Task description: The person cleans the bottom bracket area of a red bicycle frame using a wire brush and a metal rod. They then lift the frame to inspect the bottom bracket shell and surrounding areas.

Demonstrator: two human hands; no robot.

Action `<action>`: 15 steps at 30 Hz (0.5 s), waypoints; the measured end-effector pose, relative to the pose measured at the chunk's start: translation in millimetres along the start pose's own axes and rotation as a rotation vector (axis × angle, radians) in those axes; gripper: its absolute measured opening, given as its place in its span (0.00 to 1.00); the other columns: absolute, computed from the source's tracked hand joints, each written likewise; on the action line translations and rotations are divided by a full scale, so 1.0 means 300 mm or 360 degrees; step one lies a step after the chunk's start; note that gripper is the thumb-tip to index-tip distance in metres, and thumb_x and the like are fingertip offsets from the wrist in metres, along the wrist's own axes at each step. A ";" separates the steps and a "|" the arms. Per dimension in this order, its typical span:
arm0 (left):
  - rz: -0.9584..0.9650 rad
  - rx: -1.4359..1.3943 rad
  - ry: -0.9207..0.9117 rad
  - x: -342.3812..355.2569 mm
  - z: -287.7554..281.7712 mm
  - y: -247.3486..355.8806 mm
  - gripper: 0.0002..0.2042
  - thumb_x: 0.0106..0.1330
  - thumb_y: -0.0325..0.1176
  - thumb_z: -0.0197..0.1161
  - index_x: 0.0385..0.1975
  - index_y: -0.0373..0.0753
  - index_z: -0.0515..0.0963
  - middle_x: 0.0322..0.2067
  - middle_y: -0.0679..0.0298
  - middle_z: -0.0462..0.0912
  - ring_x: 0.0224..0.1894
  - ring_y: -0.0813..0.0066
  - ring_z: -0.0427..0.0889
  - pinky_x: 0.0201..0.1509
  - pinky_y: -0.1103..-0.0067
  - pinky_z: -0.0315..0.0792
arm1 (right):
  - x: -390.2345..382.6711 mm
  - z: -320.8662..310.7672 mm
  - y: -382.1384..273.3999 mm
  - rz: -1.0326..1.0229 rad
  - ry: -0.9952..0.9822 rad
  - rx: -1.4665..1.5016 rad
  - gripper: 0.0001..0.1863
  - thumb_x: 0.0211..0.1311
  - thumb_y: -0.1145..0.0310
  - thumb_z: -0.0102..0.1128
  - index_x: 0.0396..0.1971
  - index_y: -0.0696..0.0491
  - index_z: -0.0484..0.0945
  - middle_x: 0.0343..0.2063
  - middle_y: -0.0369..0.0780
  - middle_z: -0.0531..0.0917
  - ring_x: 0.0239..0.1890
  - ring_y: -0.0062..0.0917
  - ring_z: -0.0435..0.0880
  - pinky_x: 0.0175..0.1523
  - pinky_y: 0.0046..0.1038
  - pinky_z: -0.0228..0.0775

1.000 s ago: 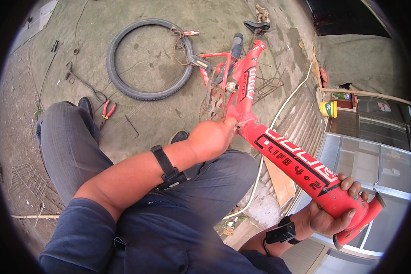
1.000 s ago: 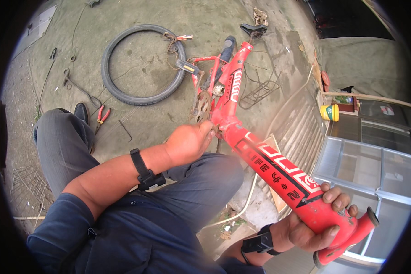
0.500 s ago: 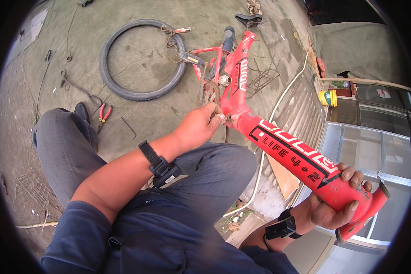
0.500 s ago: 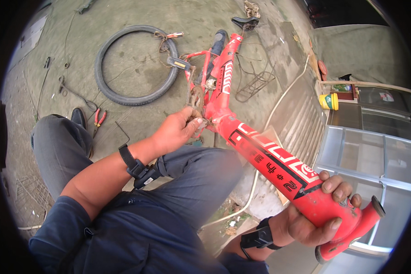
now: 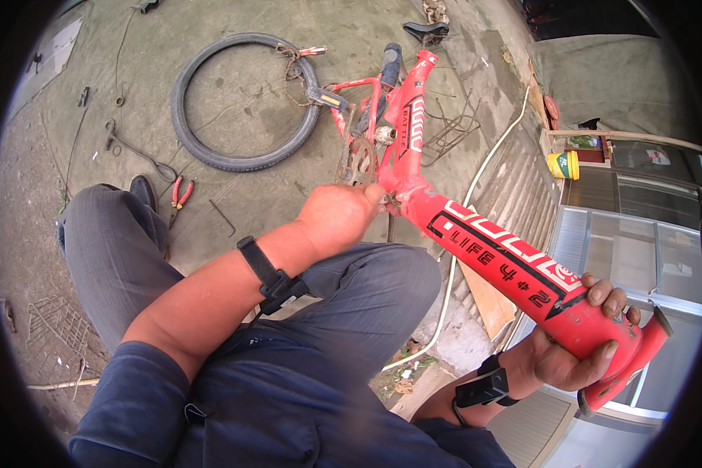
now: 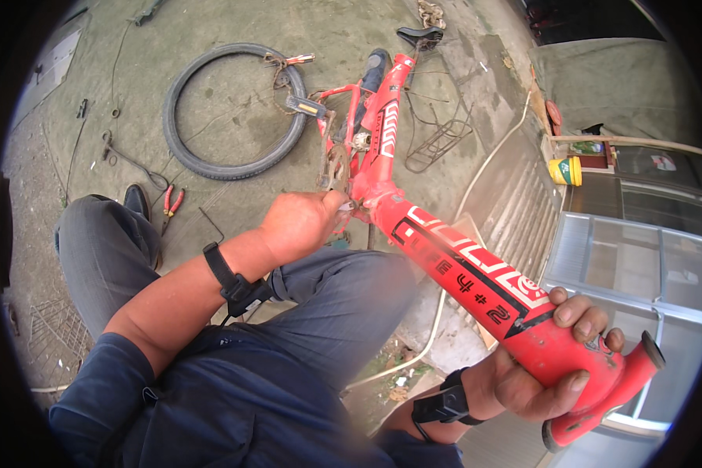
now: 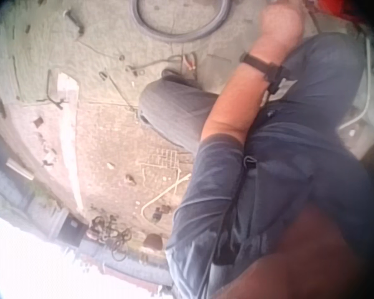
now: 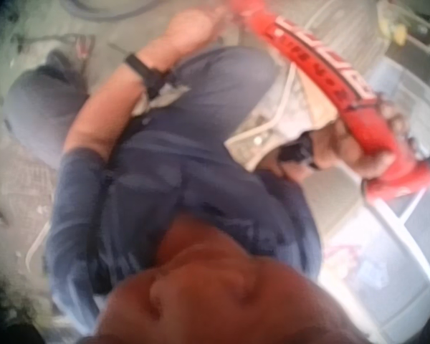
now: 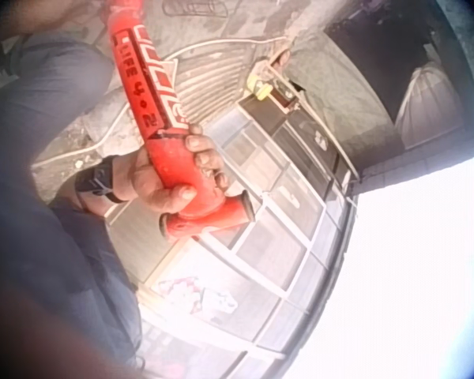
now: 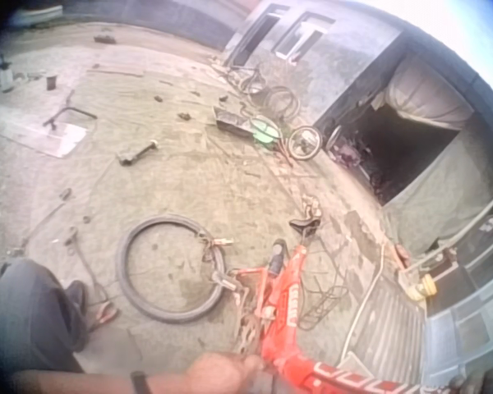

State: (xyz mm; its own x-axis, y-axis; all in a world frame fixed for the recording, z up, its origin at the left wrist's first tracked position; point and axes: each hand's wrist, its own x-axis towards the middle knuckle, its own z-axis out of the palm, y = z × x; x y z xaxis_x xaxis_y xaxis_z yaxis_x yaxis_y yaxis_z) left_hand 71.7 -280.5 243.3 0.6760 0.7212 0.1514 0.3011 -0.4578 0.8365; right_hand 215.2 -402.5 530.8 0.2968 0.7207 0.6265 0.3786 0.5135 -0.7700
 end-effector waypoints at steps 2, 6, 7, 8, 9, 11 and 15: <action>-0.0090 -0.0040 -0.0059 0.001 0.004 -0.002 0.13 0.73 0.43 0.61 0.45 0.40 0.77 0.28 0.52 0.85 0.30 0.47 0.85 0.34 0.58 0.78 | 0.000 -0.001 0.000 -0.0006 -0.0027 0.0028 0.29 0.61 0.60 0.66 0.59 0.54 0.69 0.42 0.42 0.73 0.46 0.35 0.76 0.64 0.48 0.68; -0.0411 -0.0519 -0.0023 0.008 -0.004 -0.001 0.13 0.77 0.40 0.56 0.49 0.36 0.75 0.25 0.54 0.85 0.26 0.56 0.86 0.31 0.62 0.78 | -0.002 -0.006 -0.001 -0.0003 -0.0026 0.0015 0.29 0.61 0.60 0.66 0.59 0.54 0.69 0.42 0.42 0.73 0.46 0.36 0.76 0.64 0.48 0.67; -0.0548 -0.0836 -0.0097 0.013 -0.009 -0.001 0.13 0.78 0.39 0.54 0.49 0.34 0.74 0.24 0.55 0.85 0.25 0.59 0.86 0.31 0.64 0.77 | -0.002 -0.007 -0.001 -0.0005 -0.0031 0.0014 0.29 0.61 0.60 0.66 0.60 0.54 0.69 0.42 0.43 0.73 0.46 0.36 0.76 0.64 0.48 0.67; -0.0686 -0.1153 -0.0175 0.019 -0.014 -0.001 0.13 0.79 0.37 0.53 0.50 0.33 0.73 0.23 0.55 0.84 0.24 0.62 0.86 0.30 0.65 0.77 | -0.004 -0.008 -0.002 -0.0005 -0.0040 0.0028 0.29 0.61 0.60 0.65 0.60 0.54 0.69 0.43 0.43 0.73 0.47 0.36 0.76 0.64 0.48 0.67; -0.0810 -0.1313 -0.0241 0.027 -0.020 -0.002 0.13 0.79 0.37 0.52 0.51 0.33 0.73 0.24 0.57 0.84 0.23 0.65 0.85 0.29 0.67 0.77 | -0.005 -0.009 -0.002 -0.0003 -0.0034 0.0007 0.29 0.61 0.60 0.65 0.60 0.54 0.69 0.43 0.43 0.73 0.47 0.36 0.76 0.64 0.48 0.67; -0.1057 -0.1630 -0.0369 0.048 -0.032 -0.009 0.13 0.80 0.36 0.49 0.52 0.33 0.73 0.24 0.59 0.83 0.22 0.71 0.84 0.27 0.72 0.75 | -0.007 -0.010 -0.002 -0.0002 -0.0036 0.0003 0.29 0.61 0.60 0.65 0.60 0.54 0.69 0.43 0.43 0.74 0.47 0.36 0.76 0.64 0.48 0.67; -0.1120 -0.1623 -0.0489 0.101 -0.056 -0.045 0.13 0.81 0.37 0.50 0.50 0.34 0.74 0.26 0.62 0.83 0.21 0.75 0.82 0.25 0.77 0.72 | -0.004 -0.008 -0.001 0.0000 -0.0035 0.0010 0.29 0.61 0.61 0.66 0.60 0.54 0.69 0.43 0.43 0.73 0.47 0.36 0.76 0.64 0.48 0.67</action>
State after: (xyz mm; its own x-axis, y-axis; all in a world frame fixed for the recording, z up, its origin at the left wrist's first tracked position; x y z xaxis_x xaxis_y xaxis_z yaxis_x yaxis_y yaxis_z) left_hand 76.6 -243.7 245.4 0.7497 0.4325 -0.5009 0.0982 0.6758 0.7305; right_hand 216.7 -404.7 530.7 0.2777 0.7306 0.6238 0.3729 0.5165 -0.7709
